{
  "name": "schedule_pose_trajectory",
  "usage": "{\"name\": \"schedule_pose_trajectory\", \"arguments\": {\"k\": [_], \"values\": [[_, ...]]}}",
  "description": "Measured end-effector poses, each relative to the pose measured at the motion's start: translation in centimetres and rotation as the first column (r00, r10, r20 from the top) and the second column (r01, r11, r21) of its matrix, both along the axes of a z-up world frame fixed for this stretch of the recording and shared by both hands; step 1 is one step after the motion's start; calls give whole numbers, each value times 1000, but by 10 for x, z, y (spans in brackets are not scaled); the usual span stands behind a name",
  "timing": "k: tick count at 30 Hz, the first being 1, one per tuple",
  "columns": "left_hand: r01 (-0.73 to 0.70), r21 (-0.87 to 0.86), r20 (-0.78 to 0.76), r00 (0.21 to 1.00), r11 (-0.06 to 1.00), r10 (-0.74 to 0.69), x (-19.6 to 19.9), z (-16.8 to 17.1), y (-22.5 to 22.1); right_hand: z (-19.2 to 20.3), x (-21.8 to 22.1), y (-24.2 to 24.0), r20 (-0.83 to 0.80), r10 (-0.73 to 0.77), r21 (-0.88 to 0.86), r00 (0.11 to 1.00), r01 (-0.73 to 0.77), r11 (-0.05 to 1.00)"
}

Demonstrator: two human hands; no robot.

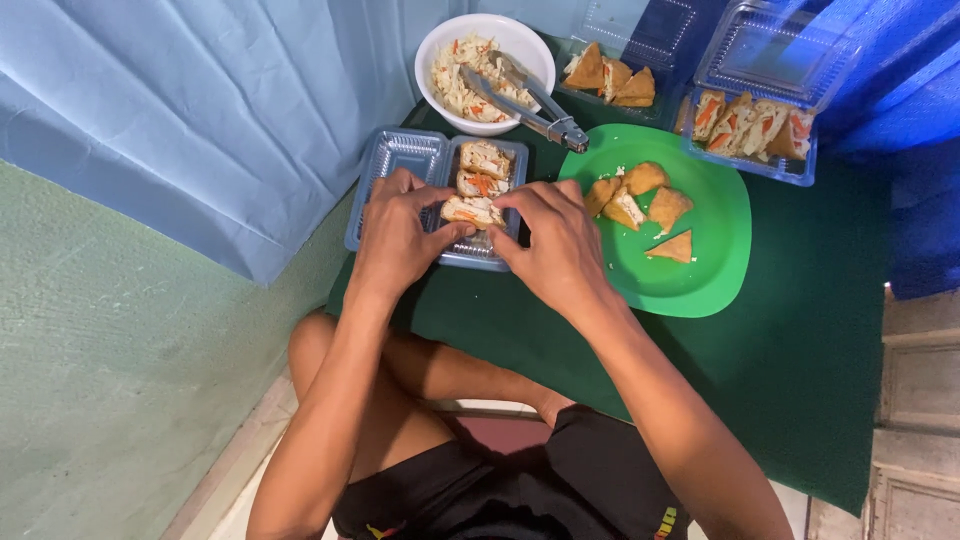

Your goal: Assembling small snacks by adding filling to bread pieces using tongs and placing them in plastic containers.

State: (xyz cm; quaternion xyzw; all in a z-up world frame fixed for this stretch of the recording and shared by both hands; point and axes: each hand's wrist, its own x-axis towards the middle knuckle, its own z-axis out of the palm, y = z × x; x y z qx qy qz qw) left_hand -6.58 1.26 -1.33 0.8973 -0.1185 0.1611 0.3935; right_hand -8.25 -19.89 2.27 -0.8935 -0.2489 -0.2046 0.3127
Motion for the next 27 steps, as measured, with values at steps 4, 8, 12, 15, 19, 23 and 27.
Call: {"name": "schedule_pose_trajectory", "arguments": {"k": [4,8,12,15,19,23,27], "values": [[-1,22,-19,1000,1000,2,0,0,0,-6,6,1,-15,-9,-46,1000,8,999],[12,23,-5,1000,1000,-12,1,-3,1,-12,10,1,4,-24,-64,1000,25,998],[26,26,-4,1000,999,-26,1,-4,3,-6,9,2,20,-24,-79,999,26,997],[26,27,-11,1000,999,-26,3,-3,4,-10,12,3,20,-20,-82,1000,22,996],[6,55,-13,1000,998,-5,6,-2,2,-13,14,4,41,-36,-104,999,40,994],[1,49,-15,1000,999,-1,9,-4,2,-19,17,4,32,-60,-99,998,63,993],[4,61,-31,1000,998,-2,8,-3,2,-24,19,5,45,-76,-94,996,80,992]]}}
